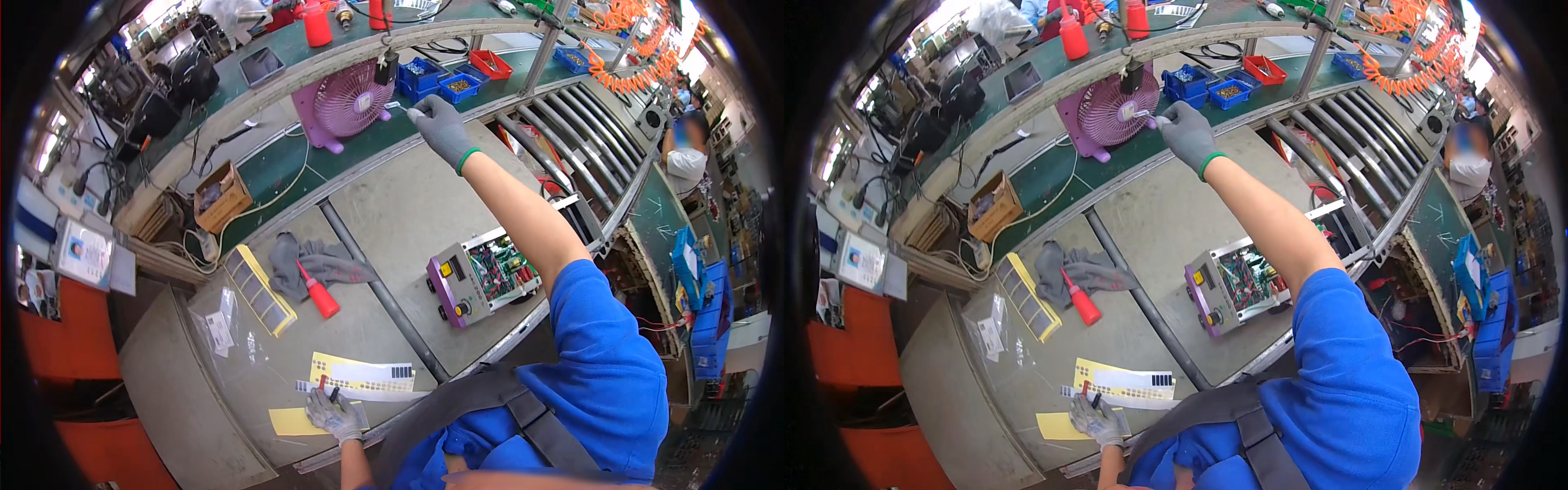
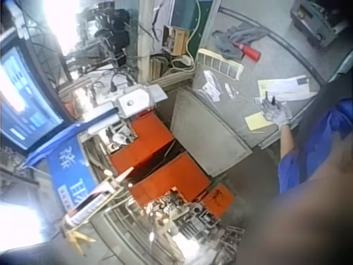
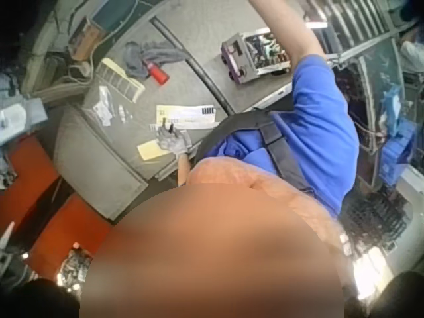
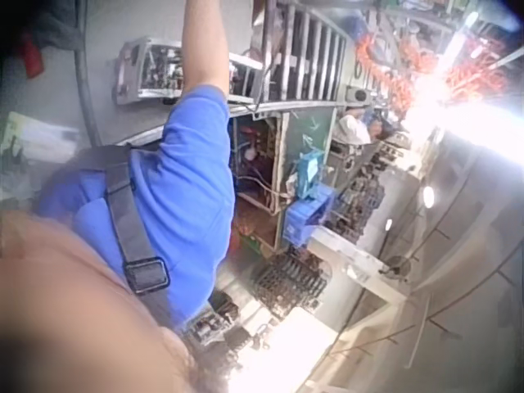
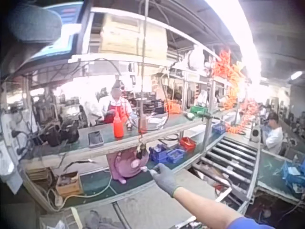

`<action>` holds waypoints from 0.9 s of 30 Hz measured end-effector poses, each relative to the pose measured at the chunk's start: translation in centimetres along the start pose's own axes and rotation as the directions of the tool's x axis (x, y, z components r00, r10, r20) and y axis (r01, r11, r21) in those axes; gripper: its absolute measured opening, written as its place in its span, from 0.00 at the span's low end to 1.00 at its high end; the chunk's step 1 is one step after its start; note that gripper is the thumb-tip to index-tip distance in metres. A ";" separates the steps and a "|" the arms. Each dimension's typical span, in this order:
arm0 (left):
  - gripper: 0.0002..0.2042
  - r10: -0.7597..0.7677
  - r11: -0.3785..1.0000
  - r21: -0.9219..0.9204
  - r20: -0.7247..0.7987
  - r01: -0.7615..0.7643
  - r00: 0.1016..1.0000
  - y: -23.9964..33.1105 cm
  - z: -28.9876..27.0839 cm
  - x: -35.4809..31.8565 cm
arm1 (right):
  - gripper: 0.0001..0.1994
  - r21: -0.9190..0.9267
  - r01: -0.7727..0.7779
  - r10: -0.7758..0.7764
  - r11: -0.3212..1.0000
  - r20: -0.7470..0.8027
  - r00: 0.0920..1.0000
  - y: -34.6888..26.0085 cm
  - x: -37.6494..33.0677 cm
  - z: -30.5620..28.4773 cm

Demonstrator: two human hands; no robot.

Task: Assembling, wiring, and labeling an electronic power unit at an industrial workstation.

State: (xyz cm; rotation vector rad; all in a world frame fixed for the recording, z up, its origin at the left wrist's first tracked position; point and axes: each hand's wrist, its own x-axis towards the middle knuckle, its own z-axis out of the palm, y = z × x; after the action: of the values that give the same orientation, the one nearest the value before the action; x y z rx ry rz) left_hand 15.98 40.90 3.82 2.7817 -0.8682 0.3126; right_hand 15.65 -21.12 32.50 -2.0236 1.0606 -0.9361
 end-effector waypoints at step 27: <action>0.29 -0.025 1.000 -0.013 0.106 0.027 0.994 -0.2 0.0 -0.2 | 0.09 -0.028 0.307 -0.292 0.951 0.240 0.926 1.6 -17.0 -21.1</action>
State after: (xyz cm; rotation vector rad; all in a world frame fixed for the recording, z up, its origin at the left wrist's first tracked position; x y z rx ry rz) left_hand 15.96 41.18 3.75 2.8155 -0.8531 0.1558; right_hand -9.35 -11.77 37.45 -2.3284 0.6734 -0.7934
